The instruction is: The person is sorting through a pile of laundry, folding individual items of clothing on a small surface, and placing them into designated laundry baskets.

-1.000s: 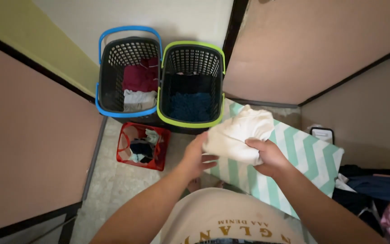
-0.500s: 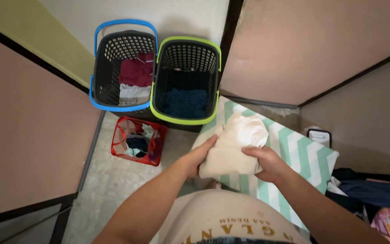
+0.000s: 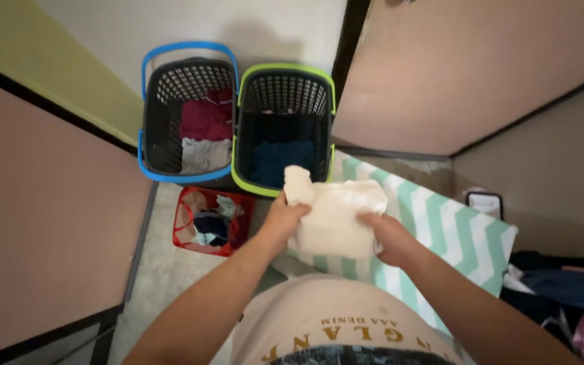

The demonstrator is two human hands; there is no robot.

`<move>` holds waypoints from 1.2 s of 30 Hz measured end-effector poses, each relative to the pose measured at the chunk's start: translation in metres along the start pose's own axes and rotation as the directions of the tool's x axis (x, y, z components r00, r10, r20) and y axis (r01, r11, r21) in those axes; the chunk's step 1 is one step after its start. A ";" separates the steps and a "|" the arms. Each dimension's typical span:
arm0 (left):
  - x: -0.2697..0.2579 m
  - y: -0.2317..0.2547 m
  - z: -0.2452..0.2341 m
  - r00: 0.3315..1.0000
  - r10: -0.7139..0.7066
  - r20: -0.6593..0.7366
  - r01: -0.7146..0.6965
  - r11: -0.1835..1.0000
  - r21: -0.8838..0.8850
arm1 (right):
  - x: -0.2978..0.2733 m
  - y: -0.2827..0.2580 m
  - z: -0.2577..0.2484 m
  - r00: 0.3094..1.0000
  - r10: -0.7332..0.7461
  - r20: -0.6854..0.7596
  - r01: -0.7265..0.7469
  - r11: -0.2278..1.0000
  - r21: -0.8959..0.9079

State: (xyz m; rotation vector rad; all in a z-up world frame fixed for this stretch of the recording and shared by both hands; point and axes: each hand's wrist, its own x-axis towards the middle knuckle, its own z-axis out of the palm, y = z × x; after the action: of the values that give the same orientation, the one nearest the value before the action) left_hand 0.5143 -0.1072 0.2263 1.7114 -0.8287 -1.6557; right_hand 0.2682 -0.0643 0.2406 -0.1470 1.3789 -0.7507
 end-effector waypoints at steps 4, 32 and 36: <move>0.008 0.026 -0.039 0.995 -0.021 0.095 0.025 0.999 -0.035 | 0.002 -0.011 0.048 0.992 0.063 -0.113 -0.058 0.997 0.048; 0.123 0.032 -0.215 0.805 -0.355 0.475 0.382 0.923 0.042 | 0.089 0.045 0.201 0.958 0.244 -0.152 -0.243 0.970 0.022; 0.121 0.056 -0.199 0.921 -0.156 0.356 0.078 0.971 0.224 | 0.104 0.043 0.193 0.971 0.182 -0.154 -0.182 0.983 0.014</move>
State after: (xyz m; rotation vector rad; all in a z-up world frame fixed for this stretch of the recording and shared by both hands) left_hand 0.7145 -0.2368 0.2020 1.6291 -1.1267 -2.0806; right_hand 0.4630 -0.1524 0.1753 0.0394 1.5171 -0.6179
